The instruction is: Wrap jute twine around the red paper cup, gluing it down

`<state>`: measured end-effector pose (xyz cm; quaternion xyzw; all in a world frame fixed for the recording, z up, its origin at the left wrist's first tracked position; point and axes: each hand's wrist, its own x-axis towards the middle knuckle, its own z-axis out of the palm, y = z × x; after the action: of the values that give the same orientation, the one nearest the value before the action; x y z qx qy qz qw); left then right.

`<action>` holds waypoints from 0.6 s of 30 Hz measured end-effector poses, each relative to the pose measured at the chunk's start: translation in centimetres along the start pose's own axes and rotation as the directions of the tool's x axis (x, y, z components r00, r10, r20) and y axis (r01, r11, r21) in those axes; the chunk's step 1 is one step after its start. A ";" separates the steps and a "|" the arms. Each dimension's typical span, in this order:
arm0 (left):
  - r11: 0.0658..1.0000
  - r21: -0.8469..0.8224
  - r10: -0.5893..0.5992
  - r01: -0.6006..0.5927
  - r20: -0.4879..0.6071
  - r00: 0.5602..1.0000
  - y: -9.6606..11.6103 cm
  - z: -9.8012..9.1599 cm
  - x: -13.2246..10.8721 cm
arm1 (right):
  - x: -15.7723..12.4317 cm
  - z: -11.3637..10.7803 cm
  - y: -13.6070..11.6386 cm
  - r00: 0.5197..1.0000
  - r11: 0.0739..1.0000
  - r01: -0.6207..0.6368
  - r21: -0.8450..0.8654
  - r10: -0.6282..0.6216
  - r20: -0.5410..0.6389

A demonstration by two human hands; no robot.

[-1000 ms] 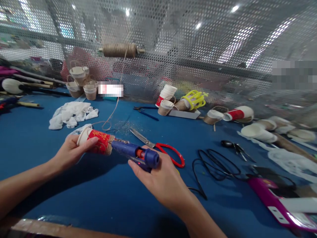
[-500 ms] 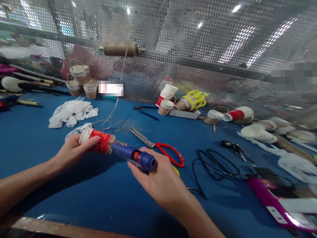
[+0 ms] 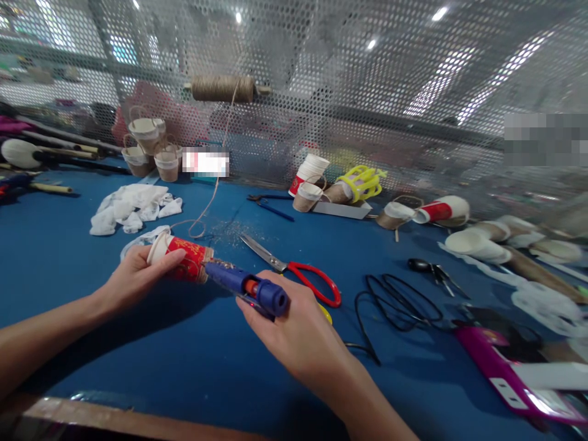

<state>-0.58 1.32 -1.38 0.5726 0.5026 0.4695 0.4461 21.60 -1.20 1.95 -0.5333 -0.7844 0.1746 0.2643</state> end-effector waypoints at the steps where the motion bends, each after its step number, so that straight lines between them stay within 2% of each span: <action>1: 1.000 -0.001 -0.002 0.002 -0.002 1.000 0.0 0.0 0.0 | 0.0 0.0 -0.1 1.000 1.000 -0.006 -0.002 0.006 0.005; 9: 0.999 -0.011 -0.036 0.036 0.009 0.999 0.0 0.1 0.2 | -0.1 -0.2 -0.5 0.996 1.000 -0.007 -0.020 0.009 0.085; 18: 0.993 0.088 0.078 -0.080 0.028 0.997 -0.2 0.0 -0.1 | 0.1 -0.5 -0.5 0.998 0.999 -0.051 -0.001 0.051 0.034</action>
<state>-0.60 1.23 -1.63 0.6171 0.4945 0.4570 0.4072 21.50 -1.25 2.68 -0.5502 -0.7749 0.1902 0.2464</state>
